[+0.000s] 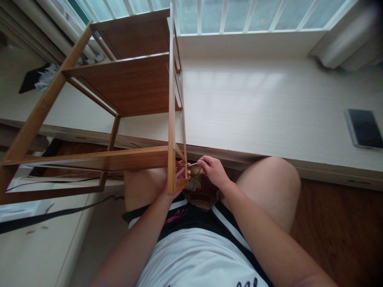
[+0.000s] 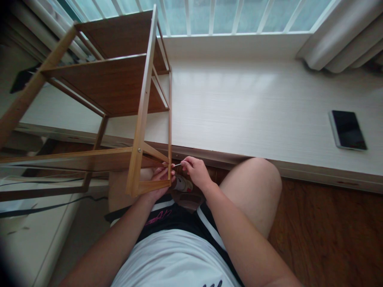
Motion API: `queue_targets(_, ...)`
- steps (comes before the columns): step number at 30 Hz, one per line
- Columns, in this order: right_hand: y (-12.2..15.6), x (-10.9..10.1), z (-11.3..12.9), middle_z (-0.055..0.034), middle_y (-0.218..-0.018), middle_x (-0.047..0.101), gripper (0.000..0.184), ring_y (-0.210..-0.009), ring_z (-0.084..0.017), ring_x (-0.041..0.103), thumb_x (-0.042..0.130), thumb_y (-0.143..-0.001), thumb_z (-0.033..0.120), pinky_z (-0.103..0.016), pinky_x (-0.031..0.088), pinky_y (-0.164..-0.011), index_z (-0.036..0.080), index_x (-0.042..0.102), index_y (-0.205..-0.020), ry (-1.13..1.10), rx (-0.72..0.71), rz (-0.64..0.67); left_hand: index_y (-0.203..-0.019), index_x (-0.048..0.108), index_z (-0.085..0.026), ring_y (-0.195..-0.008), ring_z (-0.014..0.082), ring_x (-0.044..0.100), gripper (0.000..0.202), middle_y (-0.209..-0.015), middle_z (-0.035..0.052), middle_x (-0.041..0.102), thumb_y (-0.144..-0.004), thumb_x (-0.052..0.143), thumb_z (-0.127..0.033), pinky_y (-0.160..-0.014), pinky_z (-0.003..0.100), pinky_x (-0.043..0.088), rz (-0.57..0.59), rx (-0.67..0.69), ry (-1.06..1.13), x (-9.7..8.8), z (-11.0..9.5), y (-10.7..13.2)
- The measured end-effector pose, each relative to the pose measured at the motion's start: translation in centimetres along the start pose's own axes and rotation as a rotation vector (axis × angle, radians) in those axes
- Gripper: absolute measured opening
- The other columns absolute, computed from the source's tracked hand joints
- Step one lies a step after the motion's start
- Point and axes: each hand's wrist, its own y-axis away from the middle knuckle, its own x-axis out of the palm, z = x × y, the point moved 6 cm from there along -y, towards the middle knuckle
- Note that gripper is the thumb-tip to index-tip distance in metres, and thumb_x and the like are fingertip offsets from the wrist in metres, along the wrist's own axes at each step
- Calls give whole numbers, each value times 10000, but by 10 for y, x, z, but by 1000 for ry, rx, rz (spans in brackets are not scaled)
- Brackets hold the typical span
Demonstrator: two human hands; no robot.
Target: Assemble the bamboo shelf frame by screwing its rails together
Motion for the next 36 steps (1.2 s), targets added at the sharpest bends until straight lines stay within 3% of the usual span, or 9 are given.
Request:
queue_targets(32,0,5,-8,24,-552,548,297,-453,-111,415,582,-859,459,-238,320,-439,191,705,-823,-154,4,-124,-1050,664,-199,-682,117,642,343,-963,37,714,-729,785,-175,-565,220,513,-15,22,2,2,0,1)
queue_targets(36,1,5,-7,22,-565,563,265,-499,-123,467,587,-870,420,-245,370,-506,195,722,-833,-131,-53,-147,-1067,660,-197,-699,123,646,351,-995,50,713,-737,774,-169,-578,232,520,-13,16,-2,-1,1,0)
